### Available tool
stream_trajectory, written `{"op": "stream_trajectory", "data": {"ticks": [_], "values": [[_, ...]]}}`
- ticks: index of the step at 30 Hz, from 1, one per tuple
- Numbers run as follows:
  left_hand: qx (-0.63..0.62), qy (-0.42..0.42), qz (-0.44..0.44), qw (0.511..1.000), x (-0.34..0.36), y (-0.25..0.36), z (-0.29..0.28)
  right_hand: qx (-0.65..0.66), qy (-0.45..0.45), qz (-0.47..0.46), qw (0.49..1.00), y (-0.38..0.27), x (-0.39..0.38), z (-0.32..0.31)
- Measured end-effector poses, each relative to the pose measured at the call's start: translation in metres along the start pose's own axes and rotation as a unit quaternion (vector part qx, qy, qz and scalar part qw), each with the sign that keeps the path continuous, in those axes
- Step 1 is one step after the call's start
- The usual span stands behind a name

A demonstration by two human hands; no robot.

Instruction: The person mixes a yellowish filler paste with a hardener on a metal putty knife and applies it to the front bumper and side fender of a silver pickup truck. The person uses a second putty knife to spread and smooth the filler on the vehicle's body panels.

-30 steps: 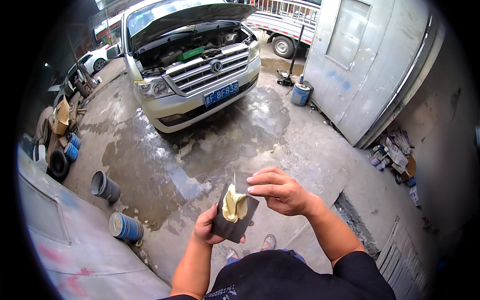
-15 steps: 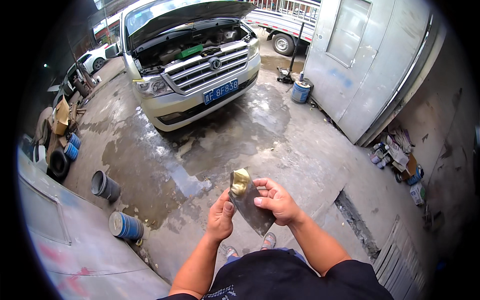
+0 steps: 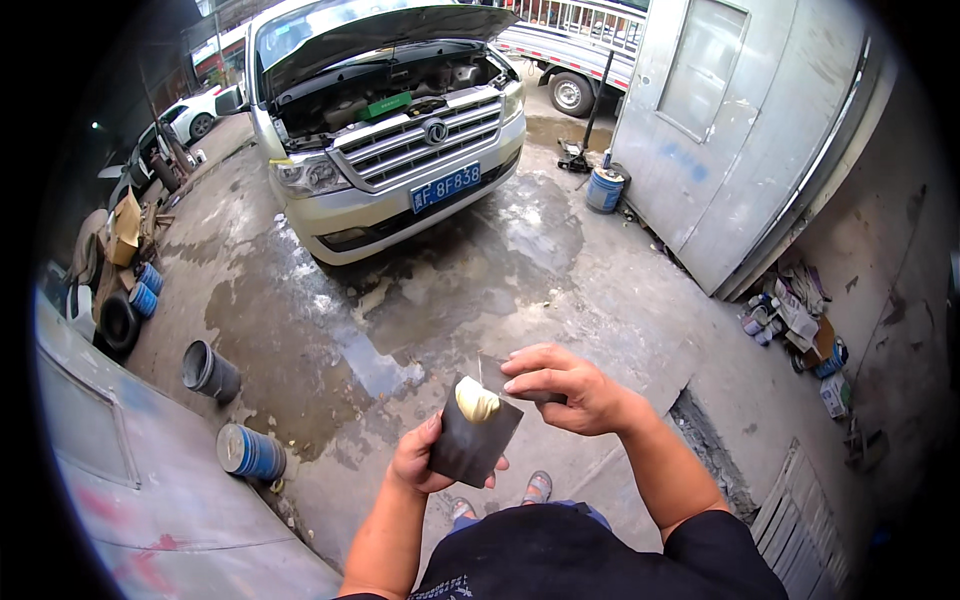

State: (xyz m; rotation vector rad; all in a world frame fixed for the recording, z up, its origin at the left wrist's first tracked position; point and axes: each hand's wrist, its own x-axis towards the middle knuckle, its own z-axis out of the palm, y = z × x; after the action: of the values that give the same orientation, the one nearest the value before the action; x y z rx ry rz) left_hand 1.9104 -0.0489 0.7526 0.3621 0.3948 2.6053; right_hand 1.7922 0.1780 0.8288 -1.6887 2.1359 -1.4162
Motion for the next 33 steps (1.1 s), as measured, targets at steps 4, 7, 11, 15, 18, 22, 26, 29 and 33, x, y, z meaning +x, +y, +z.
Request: {"op": "stream_trajectory", "data": {"ticks": [4,7,11,15,18,22,26,29,33], "values": [[0.058,-0.015,-0.027,0.998,0.004,0.004,0.0,0.299,0.099,0.231,0.921,0.026,-0.026,0.006],[0.085,0.046,-0.101,0.99,0.008,0.011,-0.004,0.497,0.119,0.265,0.818,0.026,-0.029,0.028],[0.084,0.098,-0.132,0.983,0.003,0.011,-0.018,0.553,0.168,0.243,0.779,0.03,-0.038,0.032],[0.033,0.153,-0.095,0.983,-0.003,0.013,-0.022,0.572,0.236,0.202,0.759,0.03,-0.047,0.018],[0.04,0.18,-0.007,0.983,0.001,0.009,-0.011,0.481,0.288,0.214,0.8,0.029,-0.045,0.018],[0.161,0.234,0.122,0.951,0.02,-0.014,0.007,0.316,0.333,0.212,0.863,0.025,-0.037,0.039],[0.174,0.312,0.249,0.9,0.033,-0.034,0.003,0.154,0.281,0.177,0.931,0.012,-0.029,0.073],[0.22,0.31,0.303,0.874,0.043,-0.034,0.006,-0.015,0.201,0.12,0.972,0.015,-0.043,0.078],[0.276,0.295,0.301,0.864,0.042,-0.028,0.003,-0.043,0.118,0.11,0.986,0.015,-0.046,0.06]]}}
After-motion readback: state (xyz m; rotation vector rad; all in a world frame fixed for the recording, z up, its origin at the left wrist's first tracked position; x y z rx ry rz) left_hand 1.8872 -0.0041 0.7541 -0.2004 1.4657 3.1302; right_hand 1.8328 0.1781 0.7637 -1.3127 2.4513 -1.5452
